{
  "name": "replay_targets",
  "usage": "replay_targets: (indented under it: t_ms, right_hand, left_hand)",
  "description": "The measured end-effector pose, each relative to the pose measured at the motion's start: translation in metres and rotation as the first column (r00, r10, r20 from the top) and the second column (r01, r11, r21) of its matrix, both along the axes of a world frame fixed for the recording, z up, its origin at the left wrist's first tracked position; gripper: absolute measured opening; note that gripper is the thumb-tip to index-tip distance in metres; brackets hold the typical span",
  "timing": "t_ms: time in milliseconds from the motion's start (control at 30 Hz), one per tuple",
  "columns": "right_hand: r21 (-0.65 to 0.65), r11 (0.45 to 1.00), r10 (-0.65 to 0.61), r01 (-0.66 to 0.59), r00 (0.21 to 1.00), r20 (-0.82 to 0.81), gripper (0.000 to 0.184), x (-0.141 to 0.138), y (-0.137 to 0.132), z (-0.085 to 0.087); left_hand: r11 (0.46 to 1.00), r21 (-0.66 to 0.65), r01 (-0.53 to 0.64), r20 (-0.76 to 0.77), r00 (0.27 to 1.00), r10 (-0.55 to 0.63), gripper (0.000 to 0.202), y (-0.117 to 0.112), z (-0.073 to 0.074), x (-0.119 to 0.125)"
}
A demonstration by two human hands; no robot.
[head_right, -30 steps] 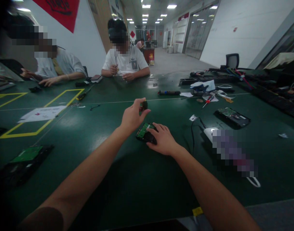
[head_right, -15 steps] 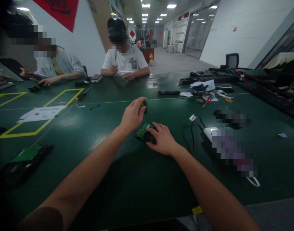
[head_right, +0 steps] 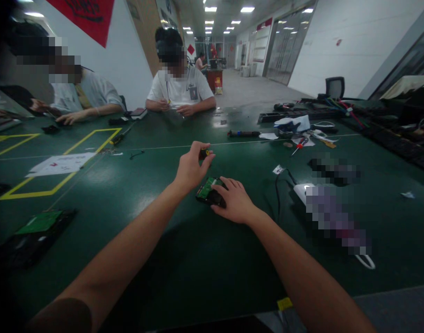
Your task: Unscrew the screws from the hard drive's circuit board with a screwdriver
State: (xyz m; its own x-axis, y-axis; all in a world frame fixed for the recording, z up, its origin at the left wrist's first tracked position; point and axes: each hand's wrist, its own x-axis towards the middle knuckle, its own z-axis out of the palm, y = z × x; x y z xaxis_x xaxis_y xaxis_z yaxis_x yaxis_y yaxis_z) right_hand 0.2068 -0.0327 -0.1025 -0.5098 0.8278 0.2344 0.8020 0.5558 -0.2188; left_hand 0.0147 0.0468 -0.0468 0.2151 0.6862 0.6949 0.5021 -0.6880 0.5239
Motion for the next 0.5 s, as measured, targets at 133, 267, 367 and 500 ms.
replay_targets:
  t_ms: [133, 267, 367, 500]
  right_hand:
    - [-0.007, 1.0, -0.006, 0.006, 1.0, -0.006, 0.065, 0.0002, 0.0001, -0.0008]
    - [-0.015, 1.0, -0.007, 0.007, 1.0, -0.004, 0.065, 0.0, -0.0004, 0.0011]
    - [-0.017, 1.0, -0.004, 0.004, 1.0, 0.002, 0.065, -0.0003, -0.0005, 0.0022]
    - [-0.017, 1.0, -0.012, 0.013, 1.0, 0.009, 0.066, -0.0006, -0.0003, 0.0022]
  left_hand:
    - [0.991, 0.123, 0.06, -0.01, 0.998, -0.059, 0.026, 0.0006, 0.003, -0.0014]
    - [0.988, 0.152, 0.029, -0.029, 0.999, -0.025, 0.031, 0.0002, 0.0034, -0.001]
    - [0.994, 0.107, 0.027, -0.067, 0.998, -0.02, 0.039, -0.0005, 0.0027, -0.0012]
    - [0.999, 0.017, -0.046, -0.059, 0.997, 0.047, 0.045, -0.0009, 0.0022, -0.0021]
